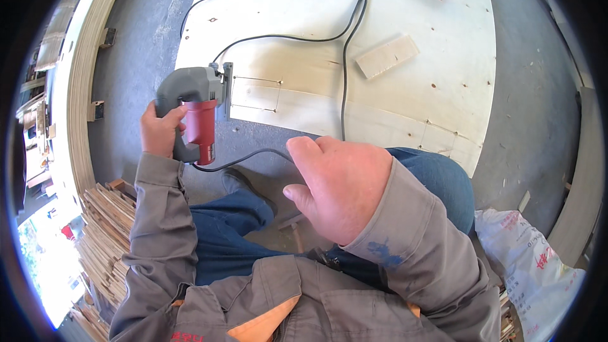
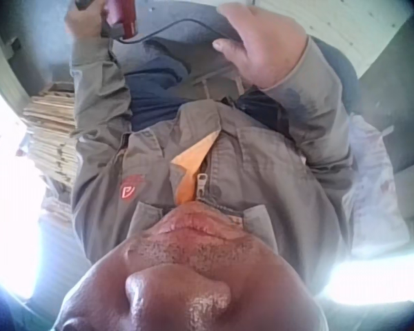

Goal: The person uses a jigsaw to cut a rectangular hole in a large sheet of plywood. They guide the tool along marked lines, cut out the piece, and then continue cutting along the edge of the board.

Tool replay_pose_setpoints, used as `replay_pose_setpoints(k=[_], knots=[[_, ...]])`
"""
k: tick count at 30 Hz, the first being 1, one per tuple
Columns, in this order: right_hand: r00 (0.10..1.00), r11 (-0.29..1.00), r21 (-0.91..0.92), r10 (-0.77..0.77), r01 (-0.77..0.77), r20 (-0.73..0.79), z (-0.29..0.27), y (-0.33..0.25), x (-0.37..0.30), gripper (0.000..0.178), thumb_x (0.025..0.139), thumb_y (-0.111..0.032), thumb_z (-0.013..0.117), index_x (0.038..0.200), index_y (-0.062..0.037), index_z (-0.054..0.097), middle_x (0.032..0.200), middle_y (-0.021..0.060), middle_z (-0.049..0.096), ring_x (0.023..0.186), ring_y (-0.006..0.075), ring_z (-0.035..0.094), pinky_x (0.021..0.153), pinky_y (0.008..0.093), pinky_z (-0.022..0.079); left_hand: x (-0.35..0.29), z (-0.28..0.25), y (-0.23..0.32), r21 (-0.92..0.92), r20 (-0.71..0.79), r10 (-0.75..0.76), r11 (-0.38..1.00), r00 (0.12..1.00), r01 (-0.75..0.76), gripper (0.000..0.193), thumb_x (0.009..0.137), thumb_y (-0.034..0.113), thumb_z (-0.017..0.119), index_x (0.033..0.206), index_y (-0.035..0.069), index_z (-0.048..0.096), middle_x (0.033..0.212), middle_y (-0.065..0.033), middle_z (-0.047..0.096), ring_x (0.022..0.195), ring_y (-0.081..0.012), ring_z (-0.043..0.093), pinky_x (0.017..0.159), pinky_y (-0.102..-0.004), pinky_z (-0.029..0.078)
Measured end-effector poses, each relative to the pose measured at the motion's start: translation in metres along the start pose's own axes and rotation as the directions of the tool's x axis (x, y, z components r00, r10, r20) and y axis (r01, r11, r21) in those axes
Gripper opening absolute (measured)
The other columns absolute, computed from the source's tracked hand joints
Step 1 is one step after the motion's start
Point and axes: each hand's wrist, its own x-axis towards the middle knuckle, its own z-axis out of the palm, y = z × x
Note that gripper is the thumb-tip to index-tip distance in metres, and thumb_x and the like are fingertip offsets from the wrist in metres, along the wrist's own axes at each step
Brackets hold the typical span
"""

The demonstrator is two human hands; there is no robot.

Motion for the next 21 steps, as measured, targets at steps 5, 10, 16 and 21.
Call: replay_pose_setpoints(k=[5,10,16,21], knots=[[0.999,1.0,0.011,-0.026,0.027,-0.041,0.005,-0.003,-0.001,0.047,0.084,-0.015,0.079,0.125,-0.0002,0.061,0.101,0.0193,0.07,0.082,0.0368,0.069,0.07,0.0417,0.056,-0.023,-0.038,0.024,-0.065,-0.066,0.032,0.997,0.997,-0.037,0.026,0.084,0.01,0.079,0.105,-0.001,0.068,0.086,-0.0057,0.07,0.059,-0.0121,0.059,0.054,-0.0291,0.049],[0.999,1.0,0.0,-0.005,0.005,-0.046,0.01,-0.008,-0.006,0.045,0.085,-0.015,0.079,0.124,-0.0015,0.061,0.099,0.0175,0.071,0.077,0.0312,0.07,0.068,0.0389,0.056,-0.046,-0.068,0.024,-0.123,-0.132,0.084,0.987,0.988,-0.1,0.027,0.085,0.01,0.079,0.107,-0.002,0.068,0.089,-0.0059,0.071,0.061,-0.0113,0.06,0.055,-0.0281,0.05],[0.989,0.996,-0.051,-0.085,0.079,-0.119,0.023,-0.001,-0.011,0.047,0.085,-0.015,0.08,0.125,-0.0017,0.06,0.092,0.0157,0.071,0.071,0.0278,0.068,0.066,0.0366,0.055,-0.065,-0.075,0.026,-0.126,-0.151,0.106,0.984,0.983,-0.125,0.022,0.082,0.009,0.079,0.096,-0.002,0.066,0.078,-0.0042,0.067,0.061,-0.0094,0.059,0.054,-0.0267,0.049],[0.99,0.991,-0.118,-0.076,0.062,-0.115,0.03,-0.01,-0.016,0.046,0.085,-0.016,0.08,0.124,-0.0018,0.06,0.09,0.0146,0.07,0.069,0.0272,0.067,0.065,0.0379,0.054,-0.074,-0.066,0.005,-0.13,-0.091,0.11,0.984,0.99,-0.122,0.022,0.082,0.008,0.079,0.096,-0.003,0.066,0.077,-0.0041,0.066,0.062,-0.0095,0.059,0.054,-0.0266,0.048]])
